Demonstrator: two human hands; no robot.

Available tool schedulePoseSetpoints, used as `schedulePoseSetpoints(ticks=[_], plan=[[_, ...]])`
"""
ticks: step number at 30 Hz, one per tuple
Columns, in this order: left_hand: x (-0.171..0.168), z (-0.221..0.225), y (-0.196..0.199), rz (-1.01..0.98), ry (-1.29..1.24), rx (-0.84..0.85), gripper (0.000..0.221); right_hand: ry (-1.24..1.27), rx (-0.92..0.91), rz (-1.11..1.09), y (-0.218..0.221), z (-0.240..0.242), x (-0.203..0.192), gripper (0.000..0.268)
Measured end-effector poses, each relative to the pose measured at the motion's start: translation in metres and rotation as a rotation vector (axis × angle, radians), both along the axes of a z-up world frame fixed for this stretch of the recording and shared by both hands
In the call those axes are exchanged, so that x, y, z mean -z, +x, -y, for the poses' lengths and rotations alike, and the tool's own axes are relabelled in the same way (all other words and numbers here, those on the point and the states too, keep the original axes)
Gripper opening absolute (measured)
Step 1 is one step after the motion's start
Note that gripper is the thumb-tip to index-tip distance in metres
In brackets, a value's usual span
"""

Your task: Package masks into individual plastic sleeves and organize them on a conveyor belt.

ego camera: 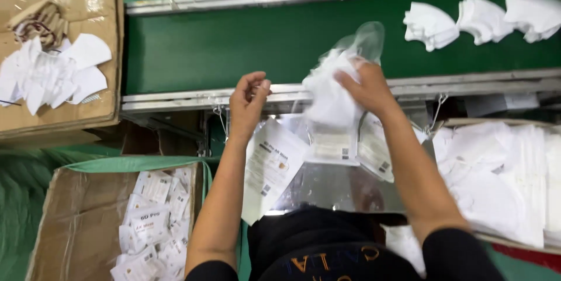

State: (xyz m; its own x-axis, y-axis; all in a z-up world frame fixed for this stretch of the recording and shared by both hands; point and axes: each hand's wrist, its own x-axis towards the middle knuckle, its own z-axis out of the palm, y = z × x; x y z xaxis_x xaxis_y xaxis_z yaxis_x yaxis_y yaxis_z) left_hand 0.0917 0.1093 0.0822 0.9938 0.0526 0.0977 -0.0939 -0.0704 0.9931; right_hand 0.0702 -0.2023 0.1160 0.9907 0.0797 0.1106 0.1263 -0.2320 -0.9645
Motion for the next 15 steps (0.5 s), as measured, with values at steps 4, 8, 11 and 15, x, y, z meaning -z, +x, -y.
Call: schedulePoseSetpoints(ticks=[4,8,11,15], plan=[[-0.018,0.007,-0.030,0.000,-0.158,0.117,0.028,-0.099,-0.027,-0.012,-0.055,-0.036,-0.006,0.034],[-0.054,0.027,-0.060,0.170,-0.129,0.518,0.050,-0.585,-0.056,0.075,-0.100,-0.057,-0.014,0.035],[-0.041,0.043,-0.118,0.413,0.210,0.751,0.116,-0.794,-0.105,0.073,-0.145,-0.058,0.003,0.036],[0.063,0.044,-0.161,0.117,0.598,0.730,0.104,-0.505,-0.124,-0.007,-0.185,-0.040,0.072,0.047]])
